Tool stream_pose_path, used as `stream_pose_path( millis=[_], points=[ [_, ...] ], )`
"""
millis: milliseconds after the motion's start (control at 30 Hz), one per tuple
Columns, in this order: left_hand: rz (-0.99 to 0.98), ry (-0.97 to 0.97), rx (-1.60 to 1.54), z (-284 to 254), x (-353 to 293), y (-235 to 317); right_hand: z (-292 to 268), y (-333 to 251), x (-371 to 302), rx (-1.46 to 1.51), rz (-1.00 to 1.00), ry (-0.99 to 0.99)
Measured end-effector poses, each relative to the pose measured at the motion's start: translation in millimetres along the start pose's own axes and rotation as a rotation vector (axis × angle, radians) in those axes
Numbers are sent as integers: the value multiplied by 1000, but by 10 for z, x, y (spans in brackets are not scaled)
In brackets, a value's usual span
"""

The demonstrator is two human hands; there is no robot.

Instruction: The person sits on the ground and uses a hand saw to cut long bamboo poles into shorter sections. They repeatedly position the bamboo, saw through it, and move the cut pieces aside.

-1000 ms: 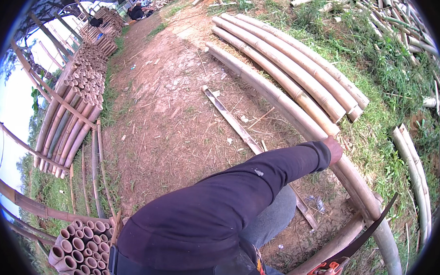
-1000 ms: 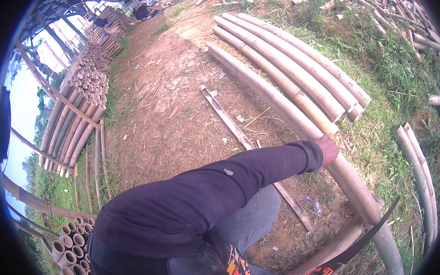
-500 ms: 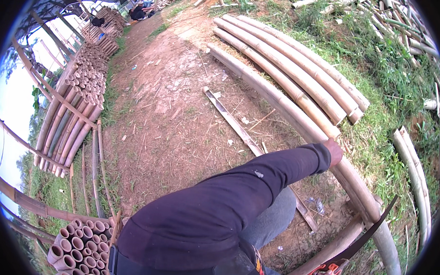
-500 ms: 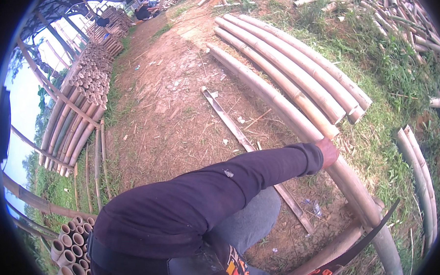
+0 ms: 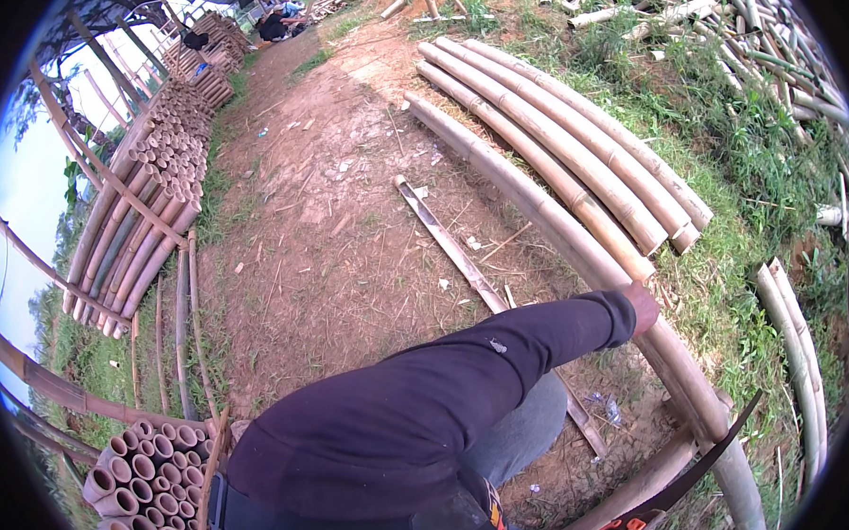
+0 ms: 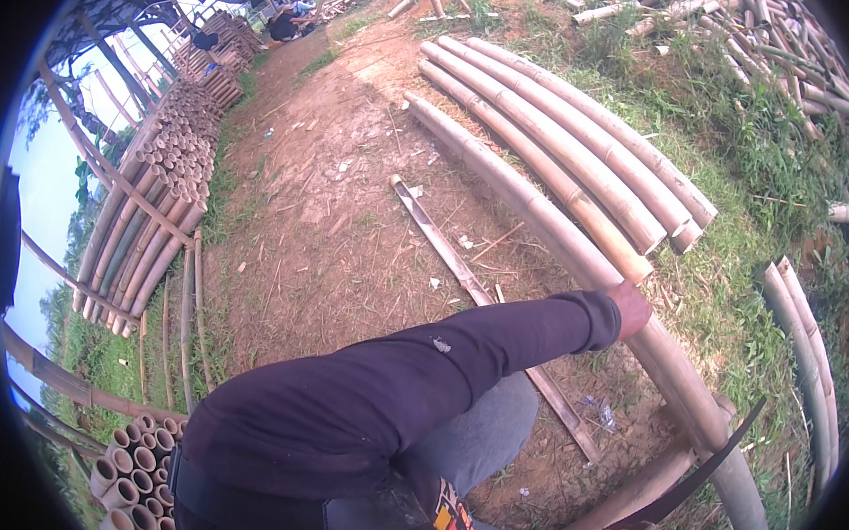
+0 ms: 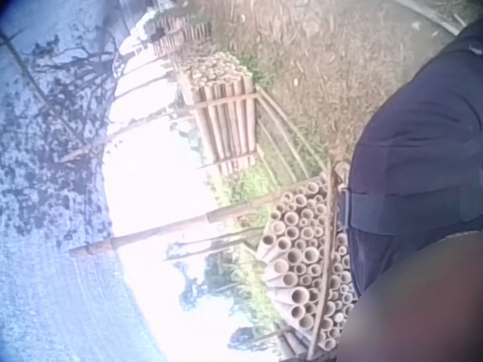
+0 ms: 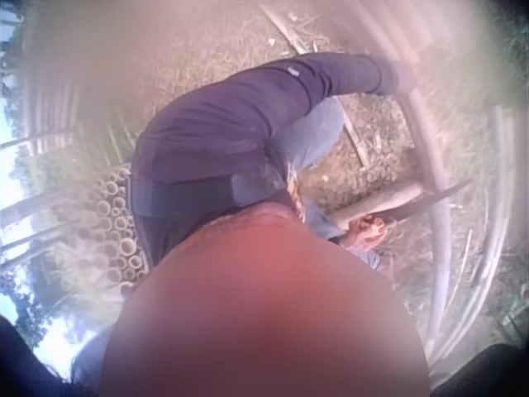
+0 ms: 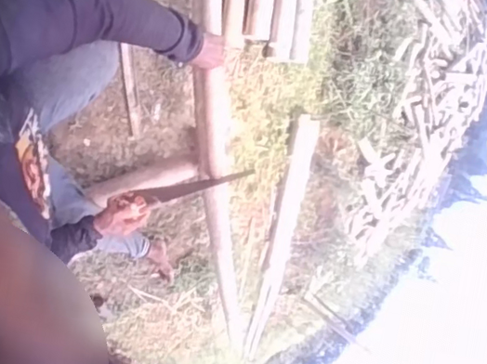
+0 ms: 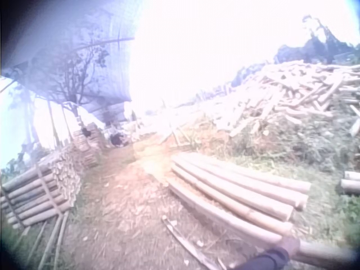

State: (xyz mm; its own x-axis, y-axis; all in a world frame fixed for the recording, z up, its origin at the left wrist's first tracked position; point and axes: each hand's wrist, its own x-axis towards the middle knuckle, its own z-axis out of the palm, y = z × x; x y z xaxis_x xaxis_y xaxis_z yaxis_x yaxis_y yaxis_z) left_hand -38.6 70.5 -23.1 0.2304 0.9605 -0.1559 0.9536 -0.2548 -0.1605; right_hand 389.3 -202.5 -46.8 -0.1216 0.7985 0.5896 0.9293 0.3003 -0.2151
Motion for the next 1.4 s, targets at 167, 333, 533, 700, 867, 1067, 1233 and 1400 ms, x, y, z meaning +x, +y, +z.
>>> stream_pose_path(
  millis=[167,333,533,700,867,1067,1233,1400],
  points=[
    [5,21,-1,32,7,-4,-130,-148,114,232,163,-27],
    [5,22,44,39,8,12,-172,-407,114,400,377,1],
    [8,17,47,46,12,1,-225,-224,141,916,902,-150],
    [29,87,36,78,-6,-10,-235,-85,170,1590,1329,-296],
    [11,39,8,75,15,-3,-265,-467,-53,947,616,-133],
    [6,-4,-18,44,39,-5,-361,-597,-65,504,546,-265],
    [-6,18,-9,58,20,8,-317,-399,-55,879,708,-140],
    [26,24,29,49,-1,3,-262,-79,-247,1357,994,-95]
  ],
)
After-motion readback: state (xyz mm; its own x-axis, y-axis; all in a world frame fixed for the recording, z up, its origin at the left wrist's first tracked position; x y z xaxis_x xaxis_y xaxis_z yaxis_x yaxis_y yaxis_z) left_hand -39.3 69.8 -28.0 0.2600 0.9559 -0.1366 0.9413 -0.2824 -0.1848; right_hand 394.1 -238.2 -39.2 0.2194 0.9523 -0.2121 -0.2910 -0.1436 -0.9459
